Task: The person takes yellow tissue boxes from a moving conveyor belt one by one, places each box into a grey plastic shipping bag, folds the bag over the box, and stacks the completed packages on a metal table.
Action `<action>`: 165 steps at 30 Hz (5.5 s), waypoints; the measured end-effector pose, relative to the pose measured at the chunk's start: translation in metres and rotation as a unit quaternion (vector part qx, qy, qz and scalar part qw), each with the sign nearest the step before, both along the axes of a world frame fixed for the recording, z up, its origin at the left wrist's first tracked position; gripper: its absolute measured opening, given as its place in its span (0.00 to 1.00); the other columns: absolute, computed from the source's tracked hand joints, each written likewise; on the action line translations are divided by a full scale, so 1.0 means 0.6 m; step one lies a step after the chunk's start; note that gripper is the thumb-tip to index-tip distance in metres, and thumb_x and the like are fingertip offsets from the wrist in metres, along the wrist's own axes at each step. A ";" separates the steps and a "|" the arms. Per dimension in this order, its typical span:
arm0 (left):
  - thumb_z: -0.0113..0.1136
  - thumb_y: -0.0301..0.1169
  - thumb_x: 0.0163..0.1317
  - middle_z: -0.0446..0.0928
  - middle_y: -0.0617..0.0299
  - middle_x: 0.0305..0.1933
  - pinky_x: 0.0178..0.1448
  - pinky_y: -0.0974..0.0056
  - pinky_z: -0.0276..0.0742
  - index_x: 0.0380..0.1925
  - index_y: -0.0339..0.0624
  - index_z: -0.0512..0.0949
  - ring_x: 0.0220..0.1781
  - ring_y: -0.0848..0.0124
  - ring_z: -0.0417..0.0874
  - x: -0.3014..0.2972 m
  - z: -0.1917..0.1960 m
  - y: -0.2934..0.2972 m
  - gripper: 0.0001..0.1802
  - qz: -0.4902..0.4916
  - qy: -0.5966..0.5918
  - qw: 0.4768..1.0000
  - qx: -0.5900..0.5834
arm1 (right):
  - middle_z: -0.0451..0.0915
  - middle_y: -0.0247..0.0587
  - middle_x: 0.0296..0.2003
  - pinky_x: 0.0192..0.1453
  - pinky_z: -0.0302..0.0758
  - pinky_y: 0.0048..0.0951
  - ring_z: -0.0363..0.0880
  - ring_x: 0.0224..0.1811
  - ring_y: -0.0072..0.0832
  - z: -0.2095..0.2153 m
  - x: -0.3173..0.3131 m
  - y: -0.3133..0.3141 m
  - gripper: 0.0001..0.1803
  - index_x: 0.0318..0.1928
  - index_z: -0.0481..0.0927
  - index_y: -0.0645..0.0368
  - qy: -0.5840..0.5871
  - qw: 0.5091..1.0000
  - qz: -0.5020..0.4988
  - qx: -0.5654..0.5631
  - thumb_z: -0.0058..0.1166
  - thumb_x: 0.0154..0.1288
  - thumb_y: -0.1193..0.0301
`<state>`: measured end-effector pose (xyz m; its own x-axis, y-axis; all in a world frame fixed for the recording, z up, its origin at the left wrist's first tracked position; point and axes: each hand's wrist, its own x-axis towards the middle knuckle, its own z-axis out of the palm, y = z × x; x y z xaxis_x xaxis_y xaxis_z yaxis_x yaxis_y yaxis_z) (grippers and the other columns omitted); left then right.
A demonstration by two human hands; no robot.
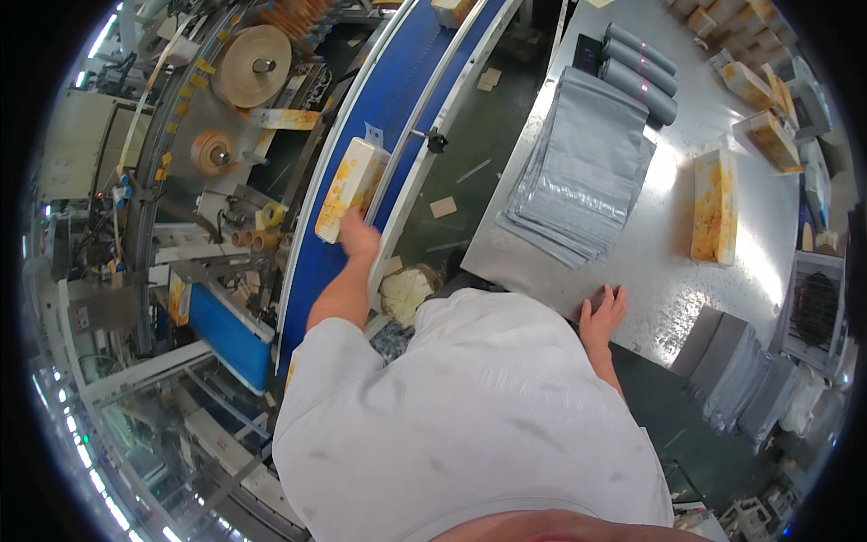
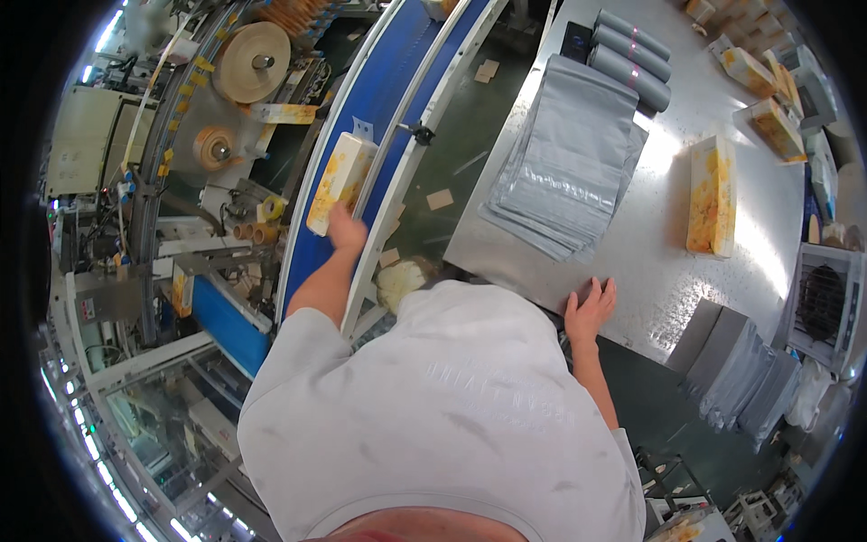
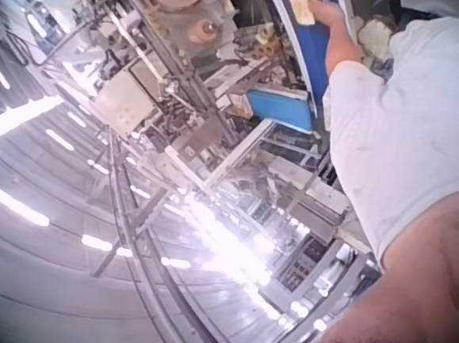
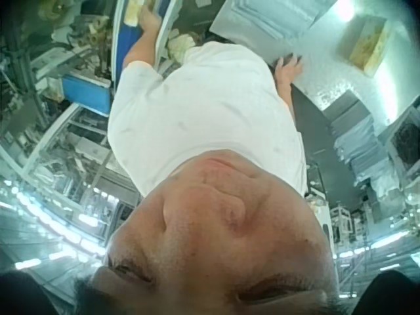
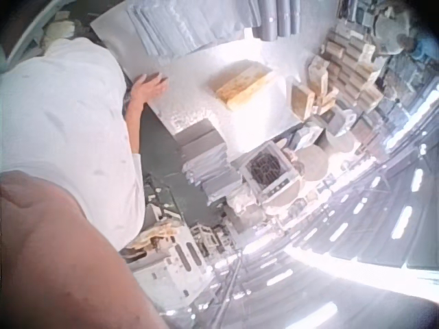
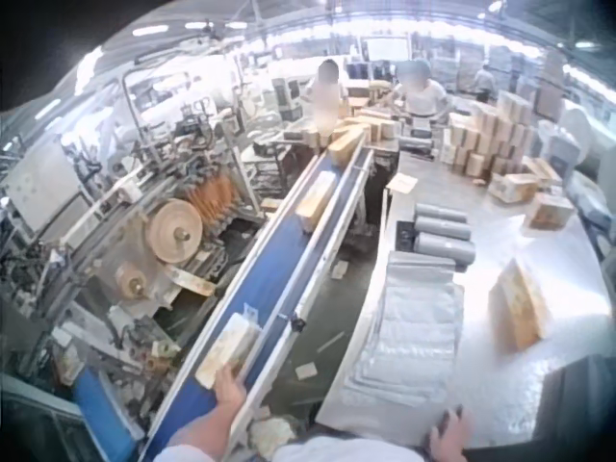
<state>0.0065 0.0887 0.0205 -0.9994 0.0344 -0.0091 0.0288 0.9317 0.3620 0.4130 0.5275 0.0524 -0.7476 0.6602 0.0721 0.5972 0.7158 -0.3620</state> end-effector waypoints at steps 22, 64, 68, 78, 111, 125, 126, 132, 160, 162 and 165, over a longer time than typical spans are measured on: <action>0.73 0.22 0.61 0.75 0.50 0.70 0.67 0.57 0.80 0.74 0.41 0.66 0.67 0.59 0.80 -0.247 0.186 0.272 0.41 -0.242 -0.051 0.896 0.368 | 0.86 0.46 0.54 0.63 0.80 0.37 0.86 0.57 0.35 0.117 -0.112 -0.048 0.25 0.63 0.80 0.59 0.142 0.942 -0.088 -0.289 0.68 0.69 0.65; 0.64 0.35 0.72 0.81 0.42 0.60 0.66 0.51 0.75 0.58 0.33 0.75 0.61 0.47 0.82 0.130 0.071 0.598 0.21 -0.388 -0.124 0.838 0.362 | 0.82 0.45 0.53 0.65 0.78 0.46 0.78 0.62 0.47 0.074 -0.260 0.203 0.15 0.49 0.84 0.60 0.361 0.870 -0.094 -0.322 0.63 0.64 0.69; 0.61 0.32 0.69 0.87 0.41 0.49 0.55 0.45 0.82 0.50 0.33 0.82 0.50 0.40 0.87 0.067 0.102 0.676 0.15 -0.345 -0.078 0.903 0.243 | 0.84 0.46 0.46 0.57 0.81 0.50 0.82 0.56 0.51 0.079 -0.278 0.225 0.12 0.44 0.85 0.56 0.028 0.995 0.010 -0.096 0.57 0.70 0.63; 0.63 0.36 0.61 0.87 0.41 0.40 0.51 0.44 0.84 0.41 0.39 0.88 0.45 0.43 0.89 0.161 0.080 0.421 0.14 -0.686 -0.321 0.652 -0.026 | 0.89 0.56 0.44 0.52 0.84 0.53 0.88 0.48 0.55 0.076 -0.074 0.037 0.14 0.43 0.91 0.55 -0.327 0.896 0.213 -0.212 0.58 0.65 0.62; 0.68 0.27 0.64 0.84 0.54 0.37 0.41 0.60 0.79 0.38 0.35 0.83 0.33 0.67 0.83 0.177 0.091 0.328 0.07 -0.444 -0.332 0.794 0.251 | 0.86 0.55 0.56 0.60 0.84 0.48 0.86 0.59 0.50 0.023 0.320 -0.071 0.13 0.49 0.88 0.59 -0.358 0.863 -0.268 -0.236 0.61 0.67 0.69; 0.61 0.27 0.61 0.71 0.52 0.77 0.84 0.52 0.64 0.45 0.34 0.82 0.83 0.58 0.67 0.076 0.190 0.462 0.13 -0.870 0.201 0.450 0.008 | 0.85 0.36 0.59 0.75 0.73 0.43 0.74 0.74 0.37 0.133 -0.110 0.080 0.20 0.51 0.88 0.50 0.010 0.866 0.444 0.228 0.60 0.57 0.76; 0.61 0.27 0.61 0.72 0.52 0.76 0.84 0.52 0.64 0.43 0.33 0.82 0.82 0.58 0.68 0.069 0.198 0.457 0.12 -0.866 0.172 0.470 -0.002 | 0.86 0.37 0.56 0.71 0.76 0.42 0.77 0.70 0.38 0.113 -0.109 0.093 0.16 0.48 0.88 0.51 0.053 0.890 0.427 0.149 0.61 0.58 0.75; 0.66 0.29 0.68 0.84 0.58 0.41 0.52 0.58 0.80 0.28 0.37 0.74 0.45 0.63 0.84 0.099 0.173 0.494 0.12 -0.585 -0.125 0.760 0.254 | 0.88 0.42 0.36 0.50 0.83 0.41 0.87 0.41 0.43 0.102 -0.120 0.105 0.06 0.40 0.87 0.59 0.210 0.935 0.022 -0.286 0.60 0.69 0.71; 0.68 0.28 0.69 0.88 0.49 0.51 0.59 0.60 0.82 0.53 0.34 0.85 0.54 0.60 0.89 0.313 0.122 0.565 0.15 -0.552 -0.360 0.710 0.247 | 0.76 0.48 0.63 0.72 0.70 0.46 0.70 0.69 0.48 0.208 0.444 0.313 0.38 0.60 0.75 0.56 -0.002 0.891 -0.448 0.069 0.78 0.47 0.70; 0.68 0.28 0.68 0.87 0.48 0.50 0.58 0.58 0.82 0.51 0.34 0.84 0.53 0.56 0.88 0.317 0.141 0.561 0.13 -0.575 -0.350 0.703 0.231 | 0.72 0.50 0.68 0.75 0.66 0.50 0.65 0.74 0.51 0.216 0.429 0.338 0.35 0.61 0.74 0.55 -0.097 0.843 -0.522 0.091 0.74 0.52 0.70; 0.66 0.27 0.68 0.86 0.46 0.49 0.59 0.54 0.81 0.49 0.34 0.84 0.53 0.49 0.86 0.311 0.149 0.546 0.12 -0.601 -0.258 0.716 0.242 | 0.70 0.52 0.70 0.76 0.64 0.55 0.63 0.76 0.53 0.192 0.353 0.340 0.31 0.60 0.75 0.55 -0.132 0.835 -0.480 0.236 0.71 0.57 0.69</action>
<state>0.1930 0.4163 0.1097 -0.1123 0.9917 -0.0624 0.4515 0.1069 0.8859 0.6249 0.7317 0.1674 0.0784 0.9088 0.4097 0.9919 -0.1122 0.0591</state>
